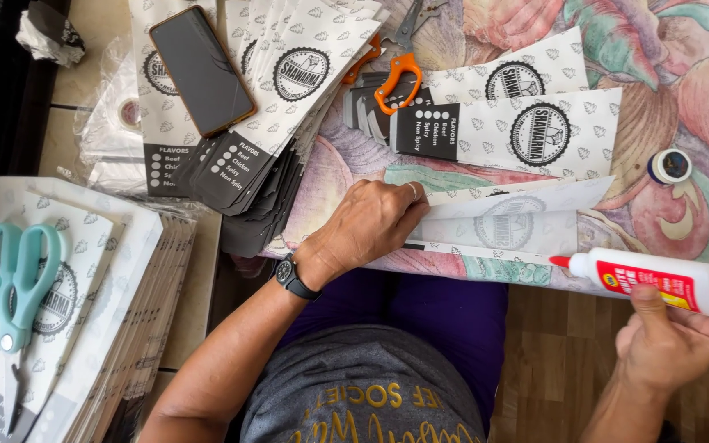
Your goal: The person applies glue from a bottle onto the edges of printed paper sleeves and presses them together to secure the folds.
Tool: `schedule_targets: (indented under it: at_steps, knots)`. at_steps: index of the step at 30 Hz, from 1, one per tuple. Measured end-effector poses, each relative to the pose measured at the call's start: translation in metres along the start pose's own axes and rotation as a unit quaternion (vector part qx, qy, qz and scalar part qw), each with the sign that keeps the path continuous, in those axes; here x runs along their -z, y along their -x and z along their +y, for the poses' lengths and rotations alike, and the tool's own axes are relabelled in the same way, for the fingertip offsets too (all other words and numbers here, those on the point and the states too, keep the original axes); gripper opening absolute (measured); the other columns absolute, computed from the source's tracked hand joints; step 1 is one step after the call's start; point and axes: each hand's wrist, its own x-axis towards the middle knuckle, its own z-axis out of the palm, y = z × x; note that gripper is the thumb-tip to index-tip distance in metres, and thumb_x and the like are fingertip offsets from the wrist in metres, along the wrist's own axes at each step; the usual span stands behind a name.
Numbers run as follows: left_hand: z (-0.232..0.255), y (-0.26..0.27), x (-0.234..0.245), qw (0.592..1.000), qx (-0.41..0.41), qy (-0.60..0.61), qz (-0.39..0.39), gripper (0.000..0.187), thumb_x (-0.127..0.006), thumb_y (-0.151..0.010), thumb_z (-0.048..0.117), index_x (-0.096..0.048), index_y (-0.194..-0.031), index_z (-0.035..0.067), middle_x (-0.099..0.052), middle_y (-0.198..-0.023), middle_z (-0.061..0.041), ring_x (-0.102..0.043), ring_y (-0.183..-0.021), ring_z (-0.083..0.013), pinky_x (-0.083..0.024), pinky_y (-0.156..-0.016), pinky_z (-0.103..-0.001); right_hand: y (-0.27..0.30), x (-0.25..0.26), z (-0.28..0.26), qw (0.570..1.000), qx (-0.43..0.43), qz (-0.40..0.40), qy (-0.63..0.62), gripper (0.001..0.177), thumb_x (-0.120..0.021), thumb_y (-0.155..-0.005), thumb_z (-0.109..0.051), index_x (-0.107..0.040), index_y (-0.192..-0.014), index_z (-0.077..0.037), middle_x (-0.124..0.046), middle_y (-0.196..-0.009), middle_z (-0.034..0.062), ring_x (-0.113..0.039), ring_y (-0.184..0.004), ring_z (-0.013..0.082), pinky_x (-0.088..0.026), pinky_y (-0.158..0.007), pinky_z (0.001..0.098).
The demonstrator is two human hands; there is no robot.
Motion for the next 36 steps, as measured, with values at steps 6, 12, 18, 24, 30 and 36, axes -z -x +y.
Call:
schedule_targets:
  at_steps: [6,12,18,24,30,36]
  knots:
    - [-0.003,-0.008,0.009,0.997,0.036,0.066,0.0,0.029,-0.057,-0.101,0.018,-0.055,-0.076,0.003,-0.06,-0.058,-0.017,-0.057,-0.06,-0.0514,-0.04,-0.052,-0.051,0.029,-0.083,-0.013,0.998,-0.033,-0.01,-0.061,0.05,-0.091,-0.076,-0.002,-0.058,-0.113,-0.002,-0.063,-0.101,0.0112,-0.064,-0.094,0.0218,-0.064,-0.09,0.0431]
    - [-0.012,-0.018,0.012,0.984,0.118,0.123,-0.052,0.021,-0.059,-0.096,0.024,-0.066,-0.082,0.01,-0.073,-0.073,-0.01,-0.067,-0.071,-0.0398,-0.046,-0.065,-0.045,0.061,-0.153,-0.037,0.985,-0.089,-0.093,-0.113,0.043,-0.088,-0.075,-0.005,-0.055,-0.102,-0.004,-0.067,-0.09,0.0099,-0.065,-0.082,0.0156,-0.059,-0.078,0.0313]
    - [-0.018,-0.025,0.014,0.969,0.139,0.199,-0.033,0.022,-0.063,-0.089,0.023,-0.071,-0.076,0.007,-0.068,-0.056,-0.011,-0.075,-0.066,-0.0408,-0.056,-0.065,-0.049,0.084,-0.186,-0.013,0.978,-0.026,-0.147,-0.148,0.048,-0.091,-0.07,0.002,-0.059,-0.104,0.004,-0.069,-0.095,0.0184,-0.069,-0.112,0.0294,-0.057,-0.098,0.0488]
    - [-0.017,-0.022,0.015,0.968,0.138,0.203,-0.04,0.021,-0.063,-0.09,0.022,-0.075,-0.082,0.007,-0.074,-0.064,-0.012,-0.077,-0.071,-0.0387,-0.059,-0.069,-0.048,0.082,-0.197,-0.025,0.968,-0.097,-0.101,-0.208,0.05,-0.083,-0.081,-0.008,-0.06,-0.125,-0.012,-0.07,-0.119,0.0068,-0.066,-0.12,0.0195,-0.054,-0.113,0.047]
    - [0.006,0.003,-0.003,0.995,0.068,0.073,-0.012,0.019,-0.065,-0.096,0.017,-0.068,-0.081,0.007,-0.07,-0.066,-0.012,-0.067,-0.057,-0.0366,-0.052,-0.055,-0.048,-0.021,-0.104,-0.058,0.977,0.115,-0.145,-0.107,0.031,-0.041,-0.122,0.015,-0.035,-0.151,0.008,-0.036,-0.159,0.0363,-0.039,-0.153,0.0558,-0.037,-0.136,0.0758]
    - [0.02,0.027,-0.002,0.999,-0.039,0.01,-0.008,0.023,-0.07,-0.094,0.018,-0.066,-0.091,-0.005,-0.062,-0.126,-0.023,-0.057,-0.124,-0.0398,-0.05,-0.103,-0.049,-0.077,0.021,0.044,0.948,-0.241,-0.039,0.204,0.025,-0.072,-0.12,-0.042,-0.064,-0.137,-0.025,-0.071,-0.123,-0.0149,-0.07,-0.103,-0.005,-0.061,-0.085,0.0194]
